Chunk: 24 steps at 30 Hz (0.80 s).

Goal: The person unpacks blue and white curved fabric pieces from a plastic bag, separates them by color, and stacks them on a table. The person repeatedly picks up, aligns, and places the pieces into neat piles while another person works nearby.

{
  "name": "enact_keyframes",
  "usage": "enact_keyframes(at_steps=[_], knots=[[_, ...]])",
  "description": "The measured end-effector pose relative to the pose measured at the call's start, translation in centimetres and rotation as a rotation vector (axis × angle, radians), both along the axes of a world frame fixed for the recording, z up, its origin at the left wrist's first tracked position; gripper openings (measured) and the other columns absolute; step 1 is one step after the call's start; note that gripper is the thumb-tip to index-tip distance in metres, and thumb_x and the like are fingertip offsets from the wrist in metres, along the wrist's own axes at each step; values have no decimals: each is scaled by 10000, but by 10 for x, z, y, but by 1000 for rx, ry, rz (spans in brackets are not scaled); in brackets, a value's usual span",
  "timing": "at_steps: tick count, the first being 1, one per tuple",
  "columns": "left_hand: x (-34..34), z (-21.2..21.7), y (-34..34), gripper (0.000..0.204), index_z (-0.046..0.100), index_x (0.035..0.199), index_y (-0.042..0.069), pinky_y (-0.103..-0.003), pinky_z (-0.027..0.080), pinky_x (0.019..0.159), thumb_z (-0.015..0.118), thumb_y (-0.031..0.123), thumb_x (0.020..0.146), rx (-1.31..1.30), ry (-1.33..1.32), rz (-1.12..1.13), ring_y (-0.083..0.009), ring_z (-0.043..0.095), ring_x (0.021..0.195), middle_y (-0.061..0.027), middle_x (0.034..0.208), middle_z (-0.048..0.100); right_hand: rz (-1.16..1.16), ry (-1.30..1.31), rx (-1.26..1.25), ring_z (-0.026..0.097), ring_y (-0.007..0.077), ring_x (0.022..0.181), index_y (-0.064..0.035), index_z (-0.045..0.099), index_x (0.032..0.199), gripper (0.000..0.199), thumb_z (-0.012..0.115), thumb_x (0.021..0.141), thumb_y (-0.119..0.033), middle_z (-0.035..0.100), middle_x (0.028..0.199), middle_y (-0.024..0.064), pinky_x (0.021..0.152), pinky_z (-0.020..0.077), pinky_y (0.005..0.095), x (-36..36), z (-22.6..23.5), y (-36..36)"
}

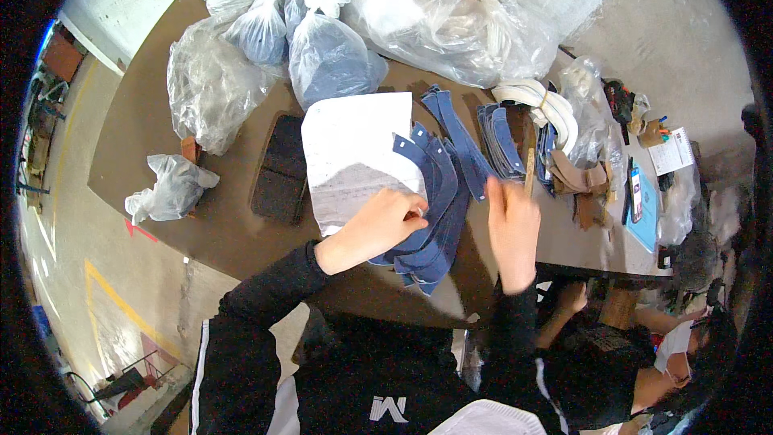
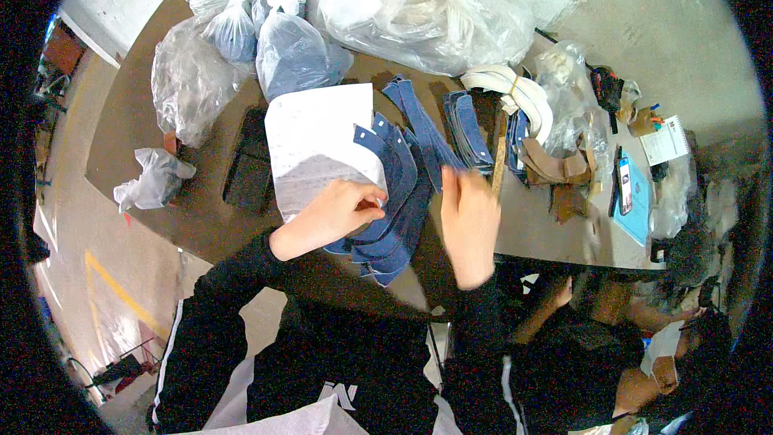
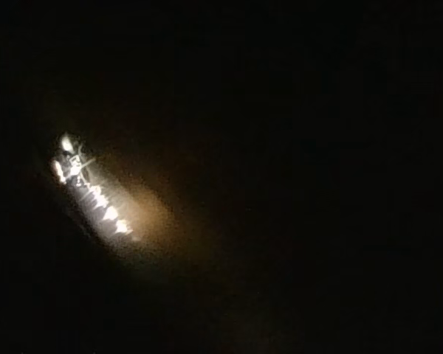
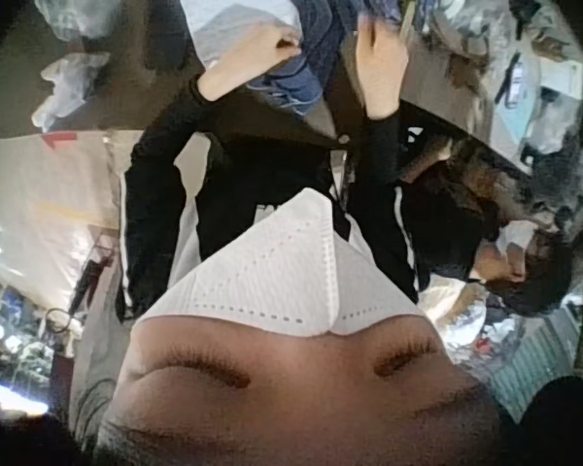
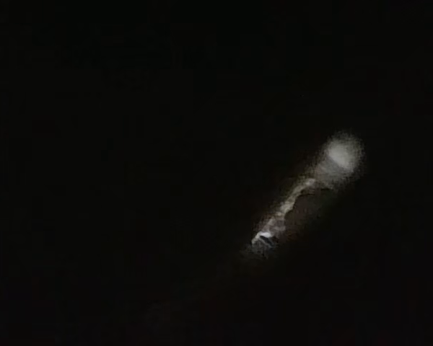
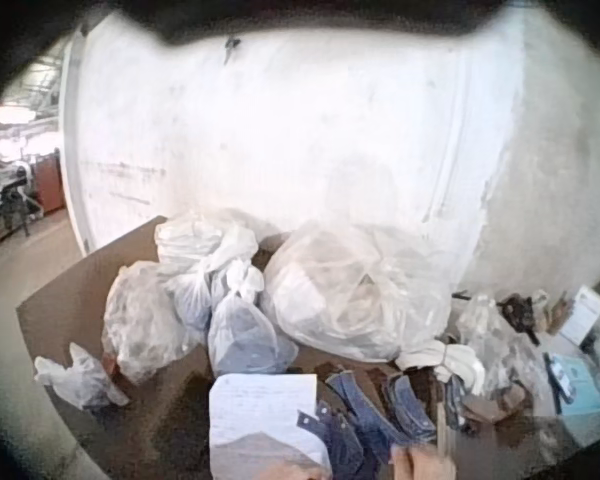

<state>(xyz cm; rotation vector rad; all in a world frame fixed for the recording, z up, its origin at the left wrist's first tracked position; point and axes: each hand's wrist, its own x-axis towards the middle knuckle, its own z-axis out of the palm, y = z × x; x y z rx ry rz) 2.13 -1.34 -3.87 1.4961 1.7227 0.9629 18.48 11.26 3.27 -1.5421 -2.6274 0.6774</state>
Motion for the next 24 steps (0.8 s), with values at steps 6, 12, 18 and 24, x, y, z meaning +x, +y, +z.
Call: enact_keyframes(at_steps=[6, 12, 18, 24], knots=[[14, -5, -1, 219, 638, 1054, -58, -333, 557, 672, 544, 105, 943, -149, -260, 19, -246, 718, 766, -192, 873, 703, -5, 206, 297, 524, 384, 964, 50, 568, 1039, 378, 709, 838, -238, 545, 1003, 206, 823, 433, 451, 16, -59, -64], [0, 6, 3, 255, 626, 1085, -62, -296, 551, 663, 528, 142, 965, -238, -356, -20, -221, 721, 760, -162, 886, 701, 2, 261, 298, 492, 387, 1020, 62, 521, 1116, 418, 695, 830, -189, 518, 1076, 224, 887, 429, 433, -8, -63, -82], [2, 11, 3, 262, 627, 1065, -61, -291, 547, 683, 522, 156, 961, -264, -358, -85, -212, 721, 786, -149, 875, 702, -163, 449, -62, 602, 382, 984, 52, 548, 1138, 395, 701, 812, -110, 614, 1058, 236, 845, 472, 433, 4, -56, -78], [-1, 20, 4, 260, 626, 991, -70, -313, 548, 679, 519, 165, 954, -276, -208, -167, -205, 706, 741, -126, 837, 699, -41, 339, 69, 605, 393, 939, 46, 573, 1120, 366, 698, 808, -99, 609, 1010, 229, 798, 482, 422, 3, -51, -86]])
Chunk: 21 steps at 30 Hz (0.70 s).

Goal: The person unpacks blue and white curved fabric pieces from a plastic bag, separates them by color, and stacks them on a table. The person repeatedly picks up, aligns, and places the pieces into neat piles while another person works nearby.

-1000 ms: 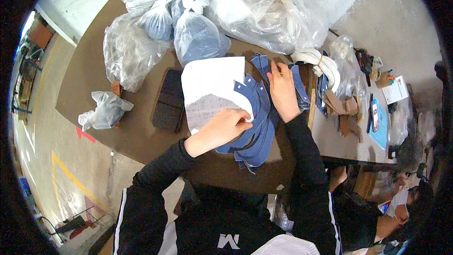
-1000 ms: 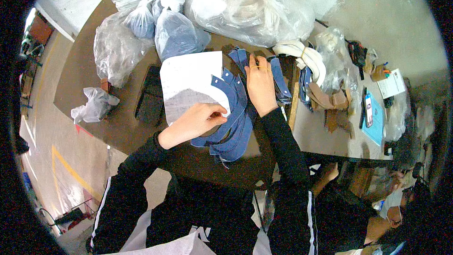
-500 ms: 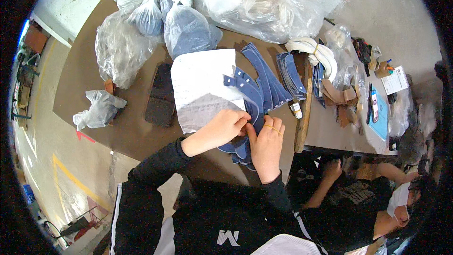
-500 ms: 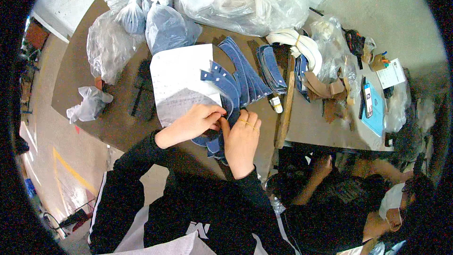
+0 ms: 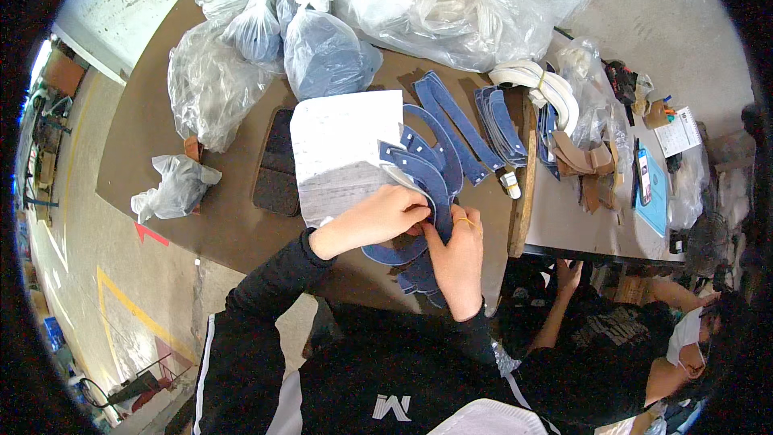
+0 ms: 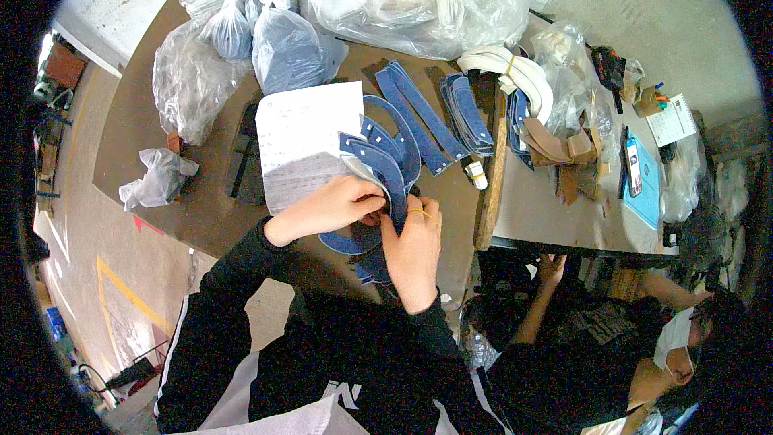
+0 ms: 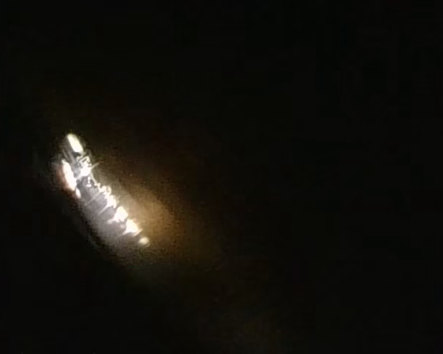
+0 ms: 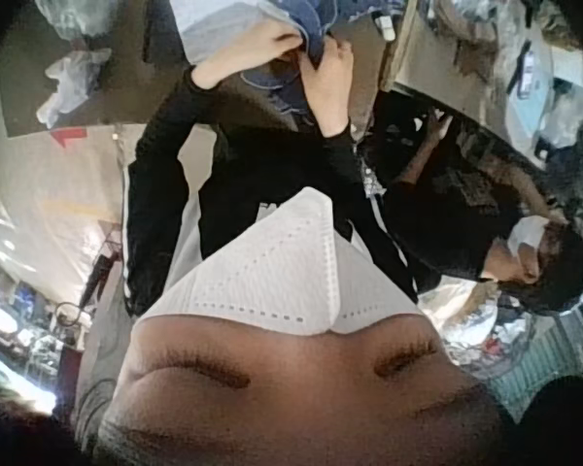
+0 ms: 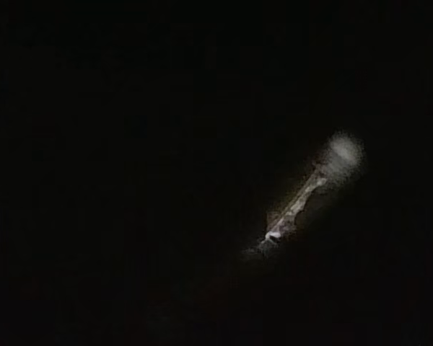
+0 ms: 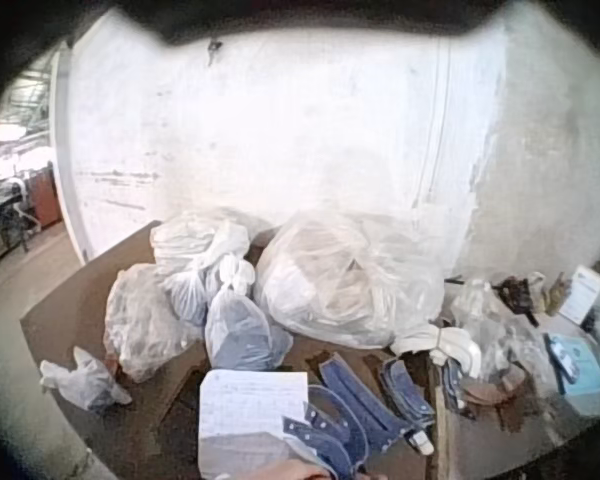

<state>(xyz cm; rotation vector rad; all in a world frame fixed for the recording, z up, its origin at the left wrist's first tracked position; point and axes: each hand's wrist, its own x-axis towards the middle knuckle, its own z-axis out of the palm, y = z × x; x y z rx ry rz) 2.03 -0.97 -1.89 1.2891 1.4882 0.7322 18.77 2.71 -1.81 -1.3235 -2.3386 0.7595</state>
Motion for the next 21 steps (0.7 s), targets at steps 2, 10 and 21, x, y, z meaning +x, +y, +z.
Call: enact_keyframes(at_steps=[2, 10, 21], knots=[[-1, -7, 3, 260, 629, 970, -67, -319, 545, 672, 517, 167, 953, 54, 25, -16, -199, 699, 728, -132, 819, 695, -42, 50, 74, 588, 418, 950, 51, 571, 1115, 361, 691, 809, -99, 598, 1016, 231, 794, 480, 426, -7, -6, -7], [-42, -13, -3, 265, 656, 933, -25, -339, 513, 653, 558, 221, 933, 81, 219, 38, -211, 667, 681, -130, 752, 674, -120, 720, -1144, 656, 204, 933, 57, 517, 1241, 362, 600, 915, -76, 652, 1072, 121, 843, 520, 311, 39, 9, 10], [-55, 18, -7, 425, 675, 1076, -20, -336, 498, 860, 505, 363, 1005, -22, -327, -300, -166, 639, 962, -72, 995, 699, -142, 942, -1009, 687, 228, 834, 31, 571, 1115, 238, 627, 899, -53, 679, 999, 134, 765, 583, 369, 44, 86, 5]])
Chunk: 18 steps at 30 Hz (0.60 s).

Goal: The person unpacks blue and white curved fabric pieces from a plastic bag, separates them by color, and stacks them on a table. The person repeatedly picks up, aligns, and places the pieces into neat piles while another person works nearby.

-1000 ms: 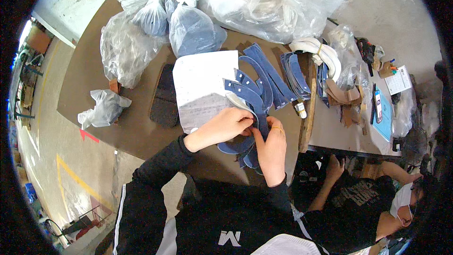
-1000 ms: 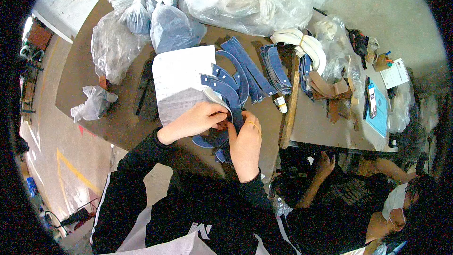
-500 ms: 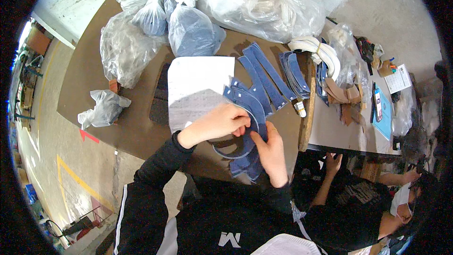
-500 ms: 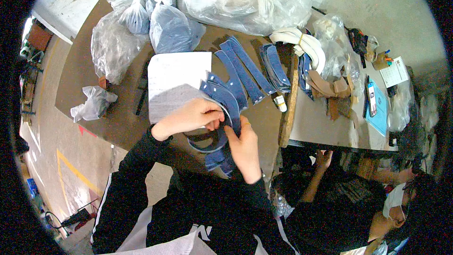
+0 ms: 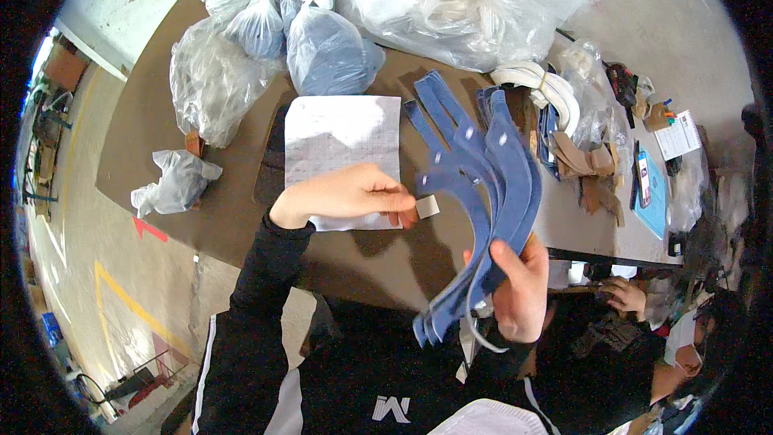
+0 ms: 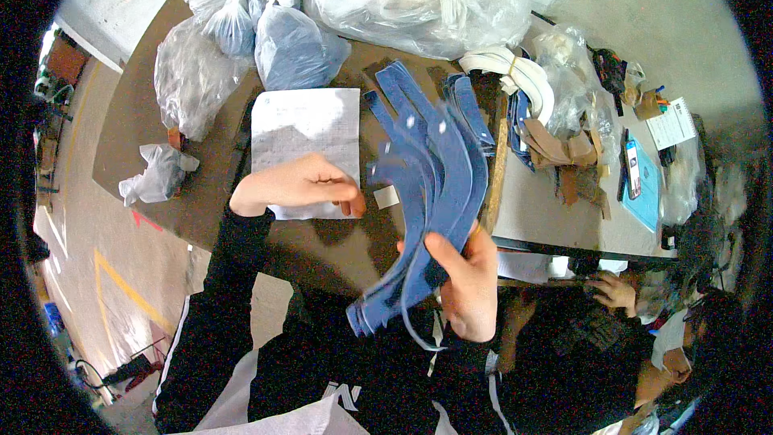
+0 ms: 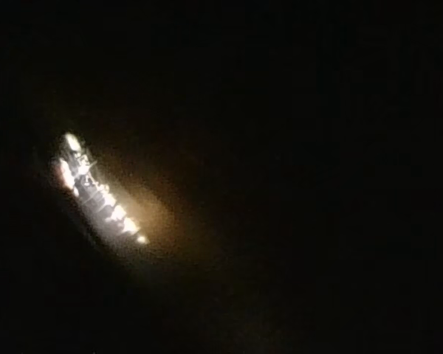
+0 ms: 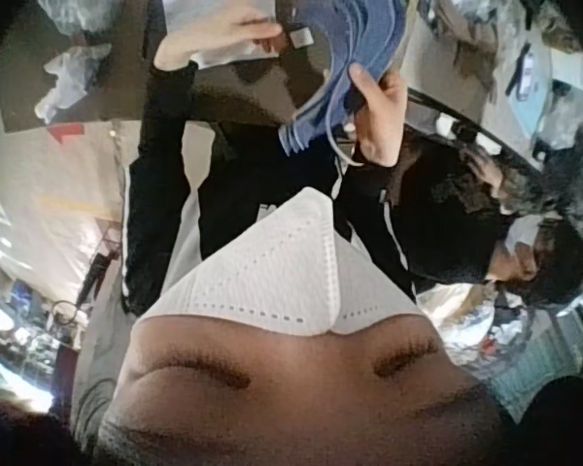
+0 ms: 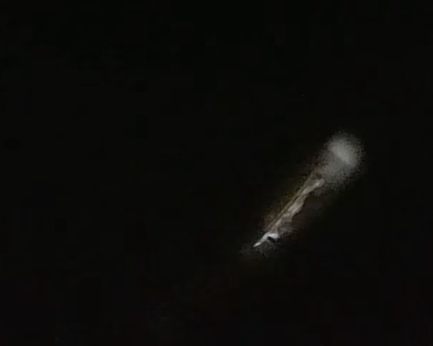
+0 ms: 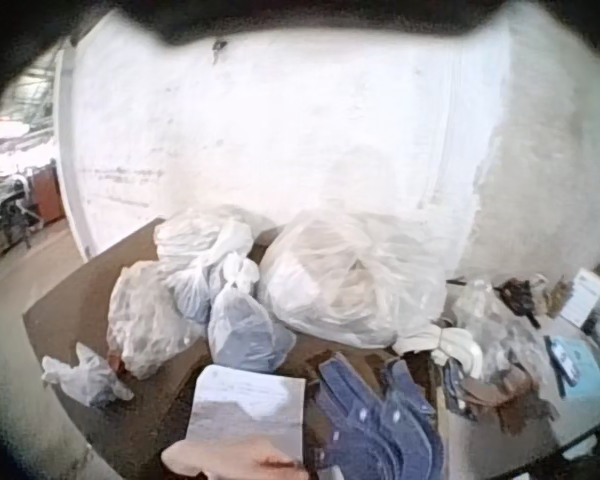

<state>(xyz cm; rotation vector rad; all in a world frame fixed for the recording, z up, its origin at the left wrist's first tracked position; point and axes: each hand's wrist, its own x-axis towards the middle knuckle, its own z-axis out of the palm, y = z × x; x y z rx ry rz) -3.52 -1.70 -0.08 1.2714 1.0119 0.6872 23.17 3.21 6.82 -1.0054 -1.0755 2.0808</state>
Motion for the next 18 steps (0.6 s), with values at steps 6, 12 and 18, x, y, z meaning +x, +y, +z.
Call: enact_keyframes(at_steps=[6, 12, 18], knots=[[30, 4, -8, 570, 405, 1389, -1, -356, 377, 1064, 487, 404, 997, 43, -580, 488, -195, 476, 1264, -96, 1368, 500, 303, 40, 299, 602, 118, 981, 32, 568, 1214, 336, 633, 892, -39, 670, 1052, 49, 885, 468, 264, -74, -12, 37], [35, -22, 20, 233, 595, 1168, 53, -319, 456, 916, 546, 196, 990, -7, -832, 963, -133, 583, 1034, -28, 1121, 635, 145, -289, 650, 615, 115, 837, 38, 619, 1104, 264, 665, 858, -46, 686, 959, 84, 763, 492, 259, -110, -68, 47], [40, -18, 13, 242, 596, 1163, 54, -307, 493, 847, 568, 207, 978, -109, -848, 969, -129, 611, 972, -24, 1073, 648, 81, -99, 414, 604, 83, 874, 38, 622, 1116, 232, 628, 889, -8, 673, 982, 49, 793, 464, 216, -100, -72, 55]])
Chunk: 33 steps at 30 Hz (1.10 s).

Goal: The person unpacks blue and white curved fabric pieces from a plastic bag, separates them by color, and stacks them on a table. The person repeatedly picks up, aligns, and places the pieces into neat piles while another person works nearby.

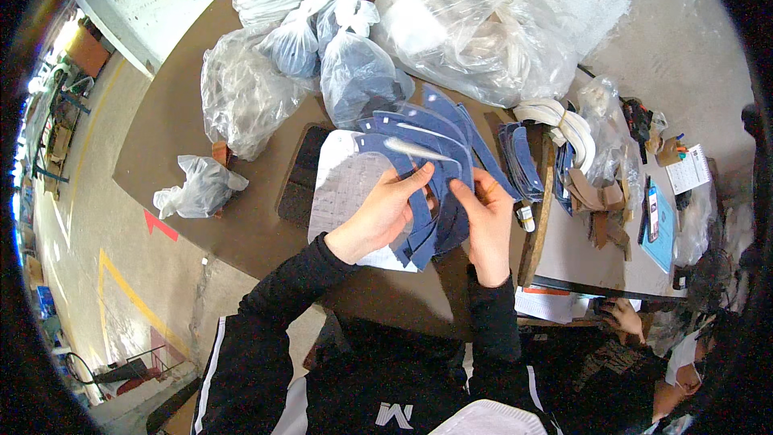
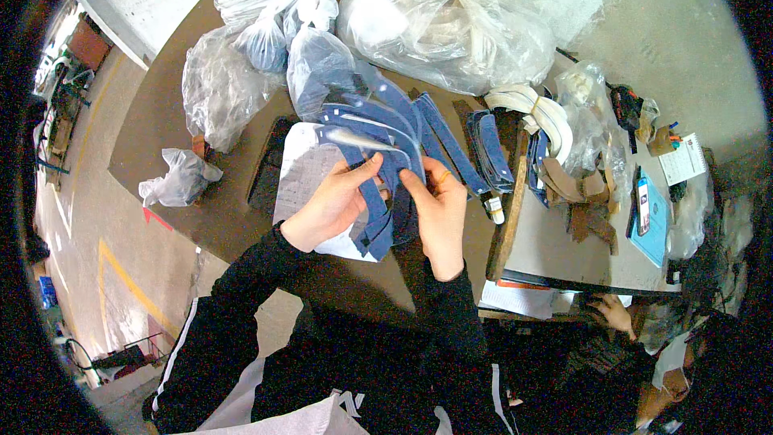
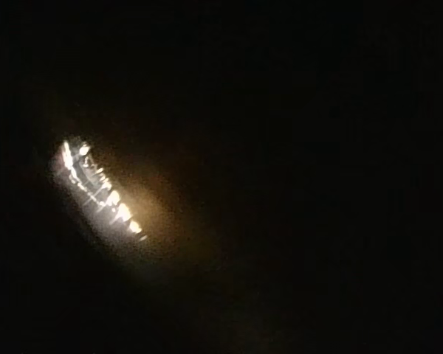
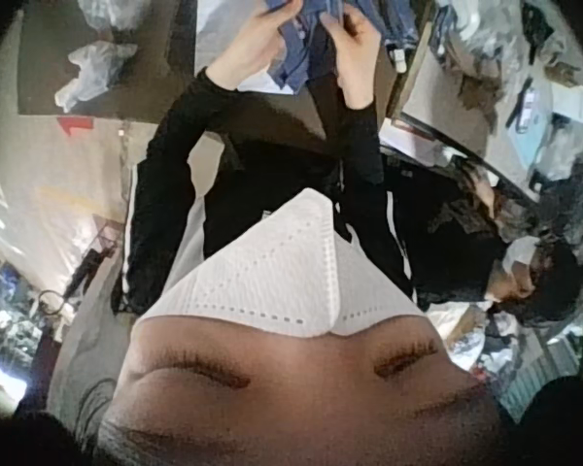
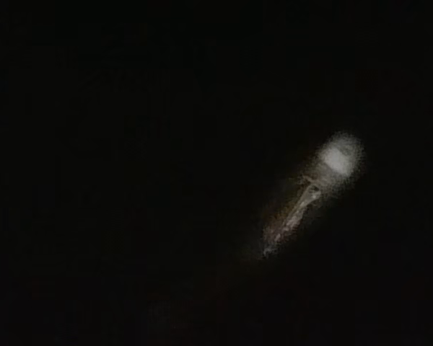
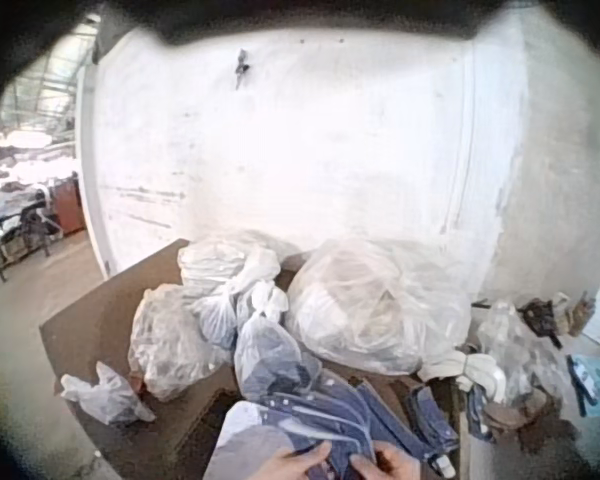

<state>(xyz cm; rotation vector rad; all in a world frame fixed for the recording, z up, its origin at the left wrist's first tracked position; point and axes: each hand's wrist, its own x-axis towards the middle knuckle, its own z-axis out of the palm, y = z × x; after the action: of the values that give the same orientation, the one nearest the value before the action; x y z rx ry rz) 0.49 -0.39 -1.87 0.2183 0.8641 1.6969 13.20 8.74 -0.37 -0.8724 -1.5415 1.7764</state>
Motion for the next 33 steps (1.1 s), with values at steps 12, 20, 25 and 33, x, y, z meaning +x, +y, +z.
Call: enact_keyframes(at_steps=[12, 20, 25, 33], knots=[[5, -2, 0, 239, 616, 1172, 20, -291, 468, 887, 558, 113, 959, -24, 199, 53, -140, 603, 1026, -52, 1139, 657, 20, -20, 10, 612, 105, 831, 8, 641, 1088, 223, 655, 882, -78, 688, 956, 41, 766, 461, 239, 3, 6, -4], [1, -18, -4, 427, 505, 1326, 15, -286, 487, 911, 586, 208, 954, 138, 152, -81, -148, 591, 1097, -85, 1211, 623, -4, -10, 59, 614, 140, 962, 54, 591, 1191, 315, 616, 887, -21, 678, 1053, 100, 868, 467, 270, 6, 7, -1], [-4, 3, 5, 357, 528, 1261, 86, -223, 365, 625, 564, 302, 978, -72, -28, -157, -64, 422, 727, 18, 951, 511, -43, 337, -194, 614, 131, 970, 37, 610, 1167, 287, 625, 889, -32, 668, 1084, 74, 893, 452, 254, 23, 14, 6], [1, -7, -8, 862, 338, 1453, 70, -379, 396, 1044, 747, 448, 796, 184, -40, -297, -186, 485, 1255, -52, 1397, 471, 238, 135, -65, 605, 104, 933, 20, 608, 1176, 265, 602, 926, -67, 670, 1049, 65, 828, 463, 230, 8, 3, -3]])
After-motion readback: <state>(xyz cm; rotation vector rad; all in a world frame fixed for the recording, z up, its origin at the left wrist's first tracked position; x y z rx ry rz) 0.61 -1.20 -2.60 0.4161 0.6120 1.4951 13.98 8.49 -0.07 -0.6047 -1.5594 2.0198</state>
